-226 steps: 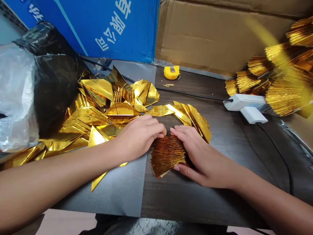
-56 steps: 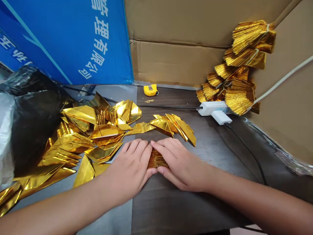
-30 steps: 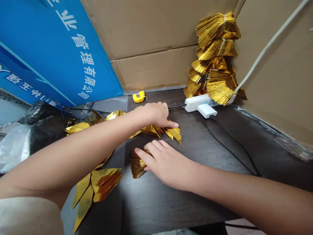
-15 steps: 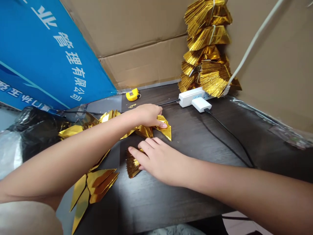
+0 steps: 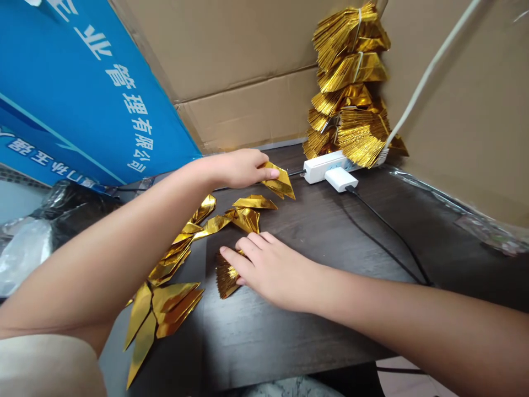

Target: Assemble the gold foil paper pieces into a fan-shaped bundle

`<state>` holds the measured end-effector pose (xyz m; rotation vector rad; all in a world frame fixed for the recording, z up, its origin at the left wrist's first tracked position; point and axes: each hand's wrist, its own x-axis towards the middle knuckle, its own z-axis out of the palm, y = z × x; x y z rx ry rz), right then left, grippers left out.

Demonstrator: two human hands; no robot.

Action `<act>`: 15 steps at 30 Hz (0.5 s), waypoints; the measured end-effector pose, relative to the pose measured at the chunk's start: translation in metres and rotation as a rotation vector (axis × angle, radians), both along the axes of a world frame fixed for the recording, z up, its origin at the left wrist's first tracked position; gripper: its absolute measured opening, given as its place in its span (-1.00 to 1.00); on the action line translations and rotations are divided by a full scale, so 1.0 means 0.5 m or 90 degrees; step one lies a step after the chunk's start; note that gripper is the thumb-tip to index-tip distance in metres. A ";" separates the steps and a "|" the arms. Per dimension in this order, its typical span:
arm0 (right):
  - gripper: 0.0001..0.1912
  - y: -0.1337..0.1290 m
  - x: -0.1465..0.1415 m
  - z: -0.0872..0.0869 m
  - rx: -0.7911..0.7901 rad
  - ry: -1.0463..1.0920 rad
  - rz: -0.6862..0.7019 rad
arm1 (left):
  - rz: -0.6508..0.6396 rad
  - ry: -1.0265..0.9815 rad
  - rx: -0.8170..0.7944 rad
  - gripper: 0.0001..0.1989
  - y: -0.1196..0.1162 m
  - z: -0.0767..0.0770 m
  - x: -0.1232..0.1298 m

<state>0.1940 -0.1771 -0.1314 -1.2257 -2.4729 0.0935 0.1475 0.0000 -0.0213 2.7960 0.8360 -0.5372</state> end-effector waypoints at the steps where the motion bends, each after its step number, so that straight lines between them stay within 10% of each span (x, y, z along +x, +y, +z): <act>1: -0.51 0.000 0.000 0.000 0.000 0.000 0.000 | 0.024 -0.002 -0.006 -0.48 0.003 0.008 -0.002; 15: -0.45 0.002 -0.001 -0.002 -0.011 0.007 0.002 | 0.163 0.021 0.136 -0.50 -0.028 -0.119 -0.072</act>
